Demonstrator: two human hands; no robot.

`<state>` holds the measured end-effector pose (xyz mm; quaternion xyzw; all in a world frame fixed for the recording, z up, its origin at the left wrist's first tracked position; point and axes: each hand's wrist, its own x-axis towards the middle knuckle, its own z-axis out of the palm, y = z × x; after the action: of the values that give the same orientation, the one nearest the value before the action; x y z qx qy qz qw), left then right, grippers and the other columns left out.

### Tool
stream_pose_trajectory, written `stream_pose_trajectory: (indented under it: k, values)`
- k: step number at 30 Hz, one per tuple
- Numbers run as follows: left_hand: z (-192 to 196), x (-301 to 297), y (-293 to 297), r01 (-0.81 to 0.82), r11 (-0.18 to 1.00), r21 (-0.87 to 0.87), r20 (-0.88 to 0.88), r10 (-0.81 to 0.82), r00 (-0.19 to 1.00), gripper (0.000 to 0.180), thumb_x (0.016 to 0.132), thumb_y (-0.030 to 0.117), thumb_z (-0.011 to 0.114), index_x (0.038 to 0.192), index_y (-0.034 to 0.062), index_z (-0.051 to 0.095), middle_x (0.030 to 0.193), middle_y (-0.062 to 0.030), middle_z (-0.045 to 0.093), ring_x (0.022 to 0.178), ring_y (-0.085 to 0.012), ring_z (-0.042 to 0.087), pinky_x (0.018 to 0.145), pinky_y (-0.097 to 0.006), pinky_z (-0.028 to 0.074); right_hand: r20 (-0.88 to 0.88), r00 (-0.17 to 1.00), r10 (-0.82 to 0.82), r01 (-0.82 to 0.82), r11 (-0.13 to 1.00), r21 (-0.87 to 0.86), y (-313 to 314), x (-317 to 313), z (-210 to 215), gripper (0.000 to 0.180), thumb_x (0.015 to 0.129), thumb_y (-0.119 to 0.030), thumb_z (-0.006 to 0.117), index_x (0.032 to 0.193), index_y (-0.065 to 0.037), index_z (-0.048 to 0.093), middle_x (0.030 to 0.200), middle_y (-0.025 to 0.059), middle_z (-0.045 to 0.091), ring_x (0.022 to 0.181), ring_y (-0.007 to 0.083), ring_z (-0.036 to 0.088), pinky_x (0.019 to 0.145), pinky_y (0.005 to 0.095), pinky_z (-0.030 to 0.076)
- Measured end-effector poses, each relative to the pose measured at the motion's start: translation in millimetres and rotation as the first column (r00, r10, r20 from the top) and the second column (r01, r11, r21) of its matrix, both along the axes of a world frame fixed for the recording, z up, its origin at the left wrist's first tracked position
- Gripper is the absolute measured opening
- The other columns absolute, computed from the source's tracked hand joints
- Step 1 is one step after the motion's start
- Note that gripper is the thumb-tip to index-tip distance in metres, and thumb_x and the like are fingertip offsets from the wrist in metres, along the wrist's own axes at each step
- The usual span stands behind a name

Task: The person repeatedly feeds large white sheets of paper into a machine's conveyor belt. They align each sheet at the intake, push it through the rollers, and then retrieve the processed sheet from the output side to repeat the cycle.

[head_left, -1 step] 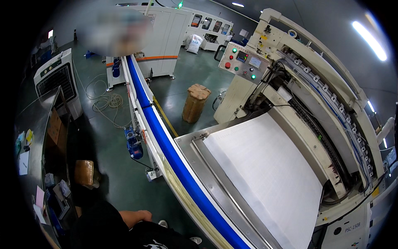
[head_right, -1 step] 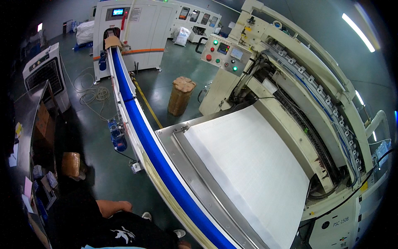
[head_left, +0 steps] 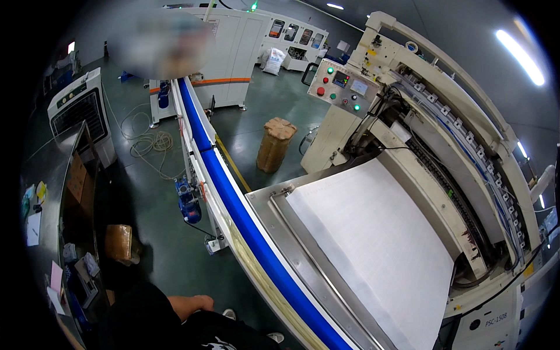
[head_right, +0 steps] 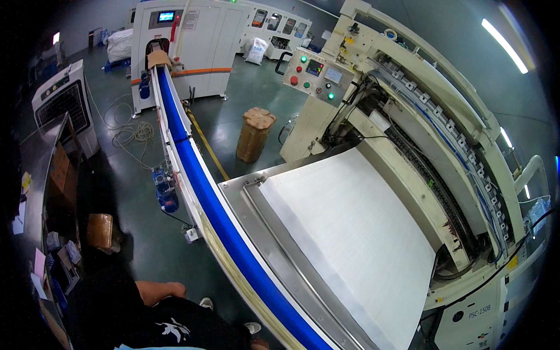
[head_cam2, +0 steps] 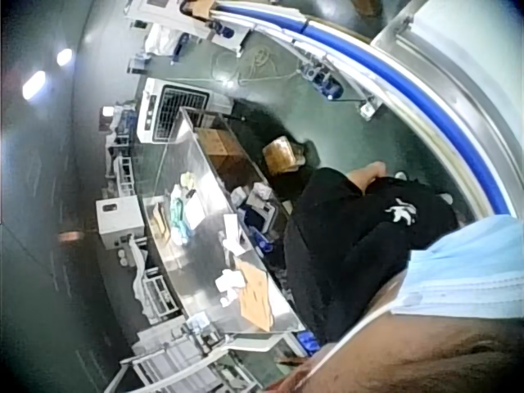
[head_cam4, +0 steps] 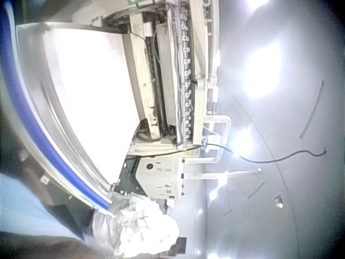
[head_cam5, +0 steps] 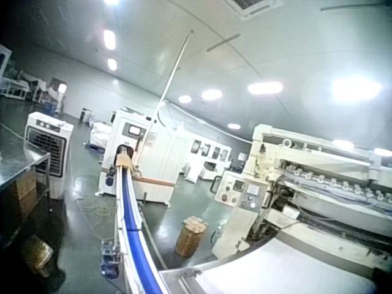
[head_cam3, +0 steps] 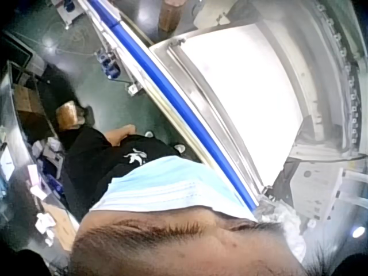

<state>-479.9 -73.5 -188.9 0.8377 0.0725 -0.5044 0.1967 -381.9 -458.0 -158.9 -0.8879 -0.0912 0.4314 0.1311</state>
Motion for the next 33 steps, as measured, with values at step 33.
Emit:
stream_pose_trajectory:
  k: [33]
  values:
    - [-13.2,-3.4,6.2,0.01,1.0,-0.024,-0.004,-0.01,1.0,0.047,0.072,0.044,0.064,0.11,0.0156,0.066,0.119,-0.0107,0.06,0.112,-0.0292,0.055,0.094,-0.042,0.043,-0.166,0.986,0.012,-0.02,0.999,-0.046,-79.6,-73.0,-81.8,0.046,0.075,-0.039,0.055,0.109,-0.009,0.063,0.112,0.0171,0.061,0.105,0.0346,0.057,0.086,0.0417,0.045]
